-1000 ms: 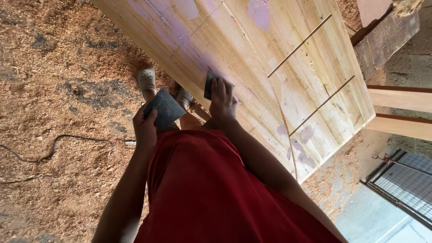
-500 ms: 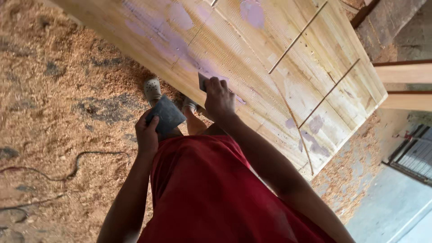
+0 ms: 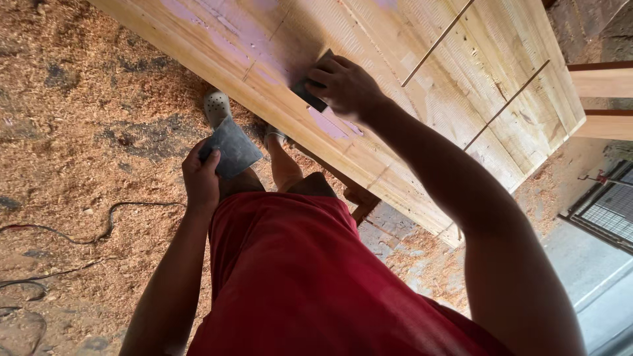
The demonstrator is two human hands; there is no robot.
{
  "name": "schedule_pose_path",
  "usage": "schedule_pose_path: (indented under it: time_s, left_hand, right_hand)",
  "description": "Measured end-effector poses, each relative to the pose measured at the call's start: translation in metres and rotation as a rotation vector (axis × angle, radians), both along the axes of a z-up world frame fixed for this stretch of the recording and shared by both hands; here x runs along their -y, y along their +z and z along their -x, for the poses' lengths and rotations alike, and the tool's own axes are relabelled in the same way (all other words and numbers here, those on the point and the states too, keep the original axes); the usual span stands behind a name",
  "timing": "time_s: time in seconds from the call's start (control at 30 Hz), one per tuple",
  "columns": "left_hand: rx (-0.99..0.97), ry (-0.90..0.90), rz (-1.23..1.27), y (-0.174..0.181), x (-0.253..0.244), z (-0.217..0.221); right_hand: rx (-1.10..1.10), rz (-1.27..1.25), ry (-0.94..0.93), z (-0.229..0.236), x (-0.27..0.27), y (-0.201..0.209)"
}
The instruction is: The person applies a pink filler paste into the grooves of a wooden surface using a small stick and then smooths it with a sanding block. The person works along the length of the wooden panel, filling gaps between planks and smoothing the surface.
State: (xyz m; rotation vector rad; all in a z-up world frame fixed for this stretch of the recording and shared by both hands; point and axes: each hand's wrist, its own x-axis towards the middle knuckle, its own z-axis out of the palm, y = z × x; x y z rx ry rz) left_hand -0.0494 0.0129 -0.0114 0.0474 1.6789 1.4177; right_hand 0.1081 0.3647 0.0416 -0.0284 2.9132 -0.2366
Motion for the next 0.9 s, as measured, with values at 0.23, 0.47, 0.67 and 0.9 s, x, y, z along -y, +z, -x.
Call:
schedule_pose_path:
  time_s: [0.23,0.47,0.67,0.9]
  left_hand:
    - [0.071,0.031,0.021,-0.001,-0.004,-0.025]
    - [0.065,0.049,-0.048,-0.005,-0.011,-0.044]
    - [0.042,0.048,-0.029,-0.007,-0.012,-0.054]
    - [0.122,0.058,-0.018,-0.005,-0.018,-0.062]
  right_hand:
    - [0.058,0.058,-0.008,-0.040,-0.004,0.020]
    - [0.124,0.078,-0.045,-0.078,-0.004,0.023]
    - [0.117,0.094,-0.079,-0.110,-0.001,0.031]
    - [0.179,0.087,-0.169,-0.145,0.007,0.034]
